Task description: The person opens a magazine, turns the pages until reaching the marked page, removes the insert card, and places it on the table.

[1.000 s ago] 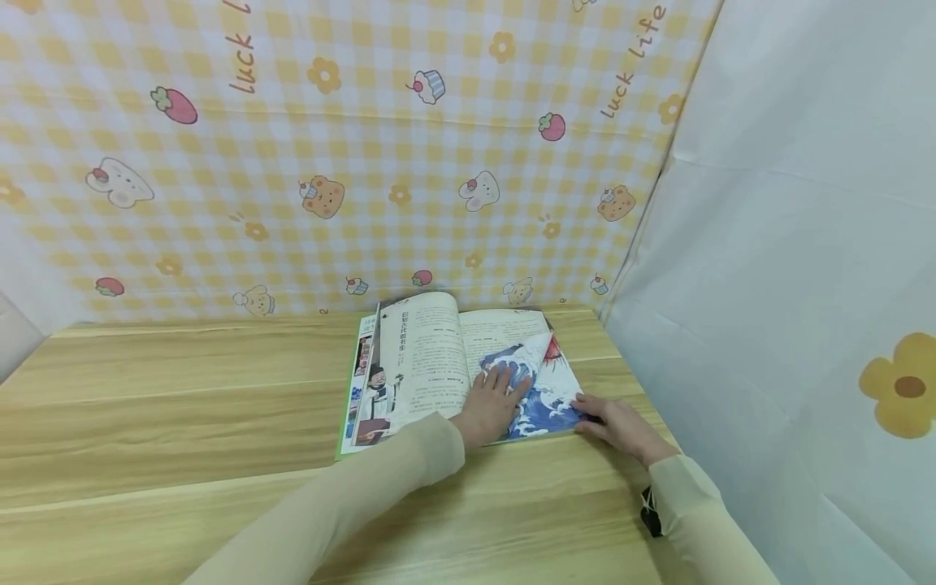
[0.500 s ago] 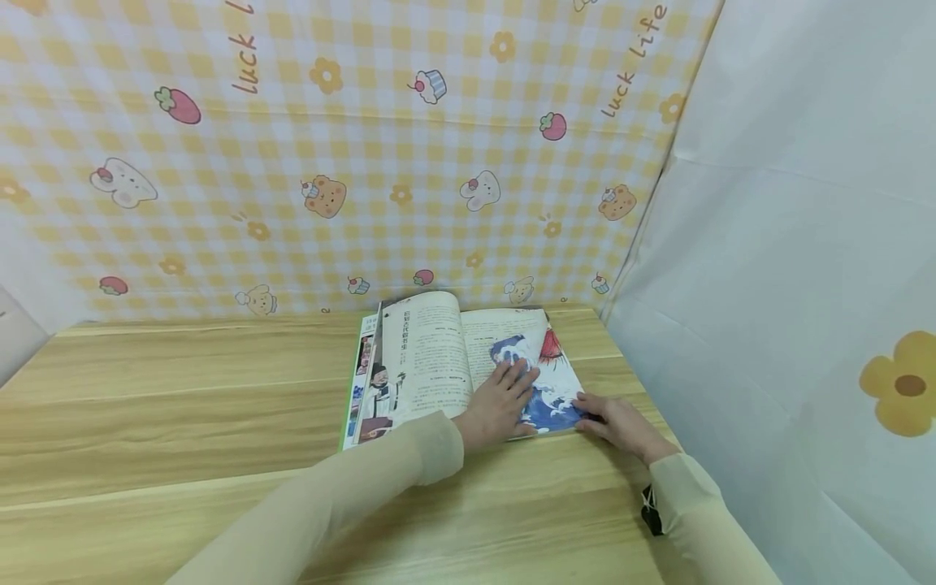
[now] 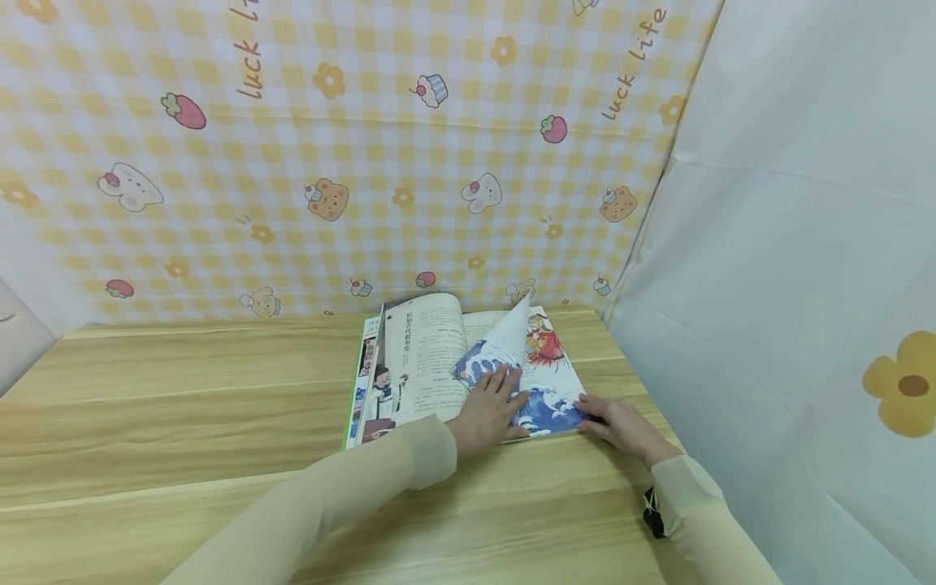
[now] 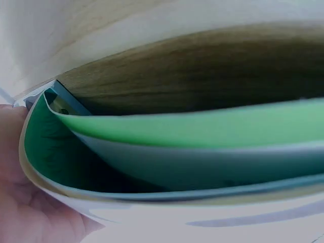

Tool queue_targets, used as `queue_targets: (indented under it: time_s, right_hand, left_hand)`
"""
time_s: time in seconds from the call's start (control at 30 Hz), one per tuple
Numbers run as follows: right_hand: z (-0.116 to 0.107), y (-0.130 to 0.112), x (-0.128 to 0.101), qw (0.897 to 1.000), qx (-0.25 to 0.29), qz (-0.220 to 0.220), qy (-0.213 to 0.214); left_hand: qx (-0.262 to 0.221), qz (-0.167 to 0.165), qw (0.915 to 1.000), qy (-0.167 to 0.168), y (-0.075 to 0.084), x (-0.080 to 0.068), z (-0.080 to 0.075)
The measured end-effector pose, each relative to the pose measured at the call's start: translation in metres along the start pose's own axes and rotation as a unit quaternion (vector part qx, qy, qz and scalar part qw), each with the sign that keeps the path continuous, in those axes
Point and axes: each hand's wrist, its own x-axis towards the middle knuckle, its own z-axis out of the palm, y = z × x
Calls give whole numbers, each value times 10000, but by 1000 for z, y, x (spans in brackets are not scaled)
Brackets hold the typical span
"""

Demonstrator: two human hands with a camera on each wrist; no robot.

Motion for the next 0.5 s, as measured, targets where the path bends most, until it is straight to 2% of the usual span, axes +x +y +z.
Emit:
queue_targets:
  time_s: [0.07, 0.23, 0.5]
  right_hand:
    - [0, 0, 0, 10000, -1, -5, -9]
    - [-1, -1, 0, 10000, 23, -12, -56]
    - [-2, 0, 0, 9999, 20, -59, -106]
  left_hand:
    - [19, 16, 10000, 56, 0, -1, 1]
    - [-212, -101, 9997, -44, -2, -4, 2]
    - [-823, -302, 9959, -230, -10, -14, 4]
